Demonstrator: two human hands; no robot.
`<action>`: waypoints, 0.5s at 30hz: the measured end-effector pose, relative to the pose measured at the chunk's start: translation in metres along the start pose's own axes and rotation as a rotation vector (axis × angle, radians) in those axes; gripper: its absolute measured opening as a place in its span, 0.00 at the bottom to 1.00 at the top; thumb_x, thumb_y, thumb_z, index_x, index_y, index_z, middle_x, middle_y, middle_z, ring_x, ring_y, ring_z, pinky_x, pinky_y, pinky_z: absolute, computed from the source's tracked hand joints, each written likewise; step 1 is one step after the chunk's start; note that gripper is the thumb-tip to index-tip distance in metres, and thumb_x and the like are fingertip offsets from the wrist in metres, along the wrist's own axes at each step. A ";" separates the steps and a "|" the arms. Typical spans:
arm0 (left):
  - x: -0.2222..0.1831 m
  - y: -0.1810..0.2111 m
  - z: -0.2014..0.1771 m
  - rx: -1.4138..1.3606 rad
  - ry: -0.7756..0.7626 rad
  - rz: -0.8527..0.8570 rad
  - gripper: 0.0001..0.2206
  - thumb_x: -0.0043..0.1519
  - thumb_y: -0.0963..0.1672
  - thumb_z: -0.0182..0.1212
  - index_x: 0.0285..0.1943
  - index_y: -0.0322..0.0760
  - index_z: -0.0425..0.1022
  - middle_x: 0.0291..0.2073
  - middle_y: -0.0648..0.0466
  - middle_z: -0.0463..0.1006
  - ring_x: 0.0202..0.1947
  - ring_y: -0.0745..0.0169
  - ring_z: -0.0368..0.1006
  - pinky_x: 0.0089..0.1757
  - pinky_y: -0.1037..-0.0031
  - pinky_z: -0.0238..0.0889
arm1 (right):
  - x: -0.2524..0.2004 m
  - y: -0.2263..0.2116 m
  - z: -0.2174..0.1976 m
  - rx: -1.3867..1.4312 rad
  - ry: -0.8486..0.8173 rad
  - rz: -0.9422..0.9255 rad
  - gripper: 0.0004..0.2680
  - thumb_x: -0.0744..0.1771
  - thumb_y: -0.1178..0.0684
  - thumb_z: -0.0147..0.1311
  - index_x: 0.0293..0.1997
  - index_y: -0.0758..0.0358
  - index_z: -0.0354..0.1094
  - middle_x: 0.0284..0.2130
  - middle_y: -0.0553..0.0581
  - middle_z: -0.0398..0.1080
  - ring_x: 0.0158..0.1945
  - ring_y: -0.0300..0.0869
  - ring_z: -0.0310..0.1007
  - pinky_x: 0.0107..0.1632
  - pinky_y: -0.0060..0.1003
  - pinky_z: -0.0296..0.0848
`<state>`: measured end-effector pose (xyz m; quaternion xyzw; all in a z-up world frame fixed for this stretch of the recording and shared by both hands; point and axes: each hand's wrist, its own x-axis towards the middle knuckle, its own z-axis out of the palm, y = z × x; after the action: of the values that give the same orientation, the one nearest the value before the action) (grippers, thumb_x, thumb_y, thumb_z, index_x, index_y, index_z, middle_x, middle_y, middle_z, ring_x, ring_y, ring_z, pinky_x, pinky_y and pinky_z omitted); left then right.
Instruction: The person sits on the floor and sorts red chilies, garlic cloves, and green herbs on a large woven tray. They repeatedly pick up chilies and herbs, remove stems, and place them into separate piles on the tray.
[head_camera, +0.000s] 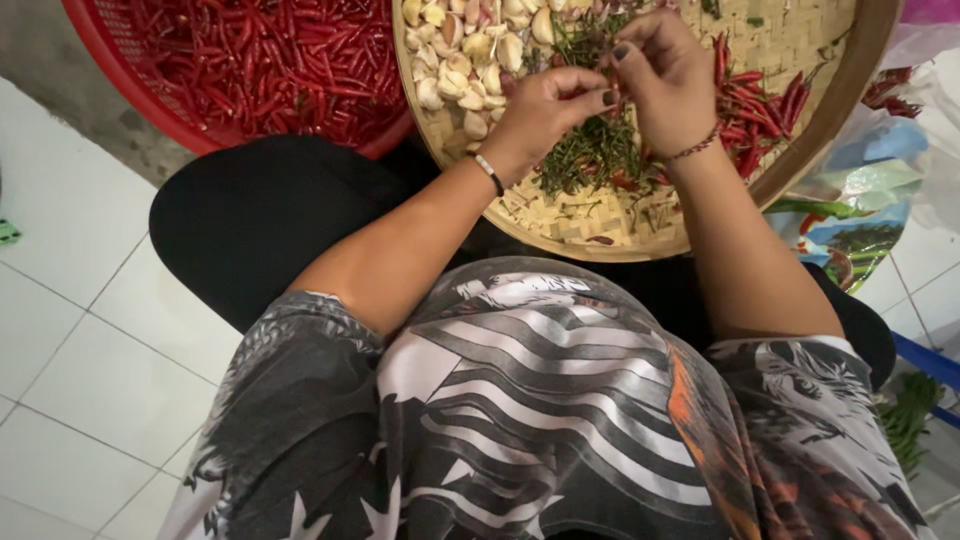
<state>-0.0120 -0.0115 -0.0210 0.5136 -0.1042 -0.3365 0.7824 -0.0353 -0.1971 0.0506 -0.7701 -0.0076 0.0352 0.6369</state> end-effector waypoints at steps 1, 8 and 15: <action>0.002 -0.001 0.000 -0.034 -0.003 0.016 0.09 0.67 0.45 0.65 0.51 0.34 0.82 0.41 0.57 0.83 0.39 0.76 0.74 0.42 0.81 0.69 | -0.002 0.001 0.004 -0.019 -0.015 -0.021 0.01 0.75 0.61 0.50 0.53 0.65 0.64 0.42 0.53 0.72 0.42 0.34 0.72 0.47 0.28 0.74; -0.003 0.008 0.001 0.007 0.086 -0.110 0.07 0.67 0.44 0.65 0.47 0.36 0.83 0.33 0.62 0.80 0.28 0.78 0.66 0.32 0.84 0.59 | 0.002 -0.012 0.000 0.260 0.227 0.139 0.02 0.74 0.56 0.53 0.48 0.62 0.67 0.38 0.52 0.73 0.37 0.35 0.70 0.41 0.32 0.72; 0.002 0.012 -0.009 -0.065 0.252 0.070 0.04 0.67 0.44 0.63 0.44 0.40 0.79 0.30 0.62 0.77 0.25 0.77 0.62 0.28 0.85 0.56 | 0.000 -0.029 -0.011 -0.458 -0.269 0.180 0.09 0.73 0.50 0.54 0.46 0.64 0.76 0.39 0.56 0.78 0.41 0.38 0.76 0.46 0.36 0.74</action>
<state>-0.0011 -0.0033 -0.0152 0.5224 -0.0120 -0.2447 0.8167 -0.0336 -0.2028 0.0816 -0.8799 -0.0315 0.1907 0.4340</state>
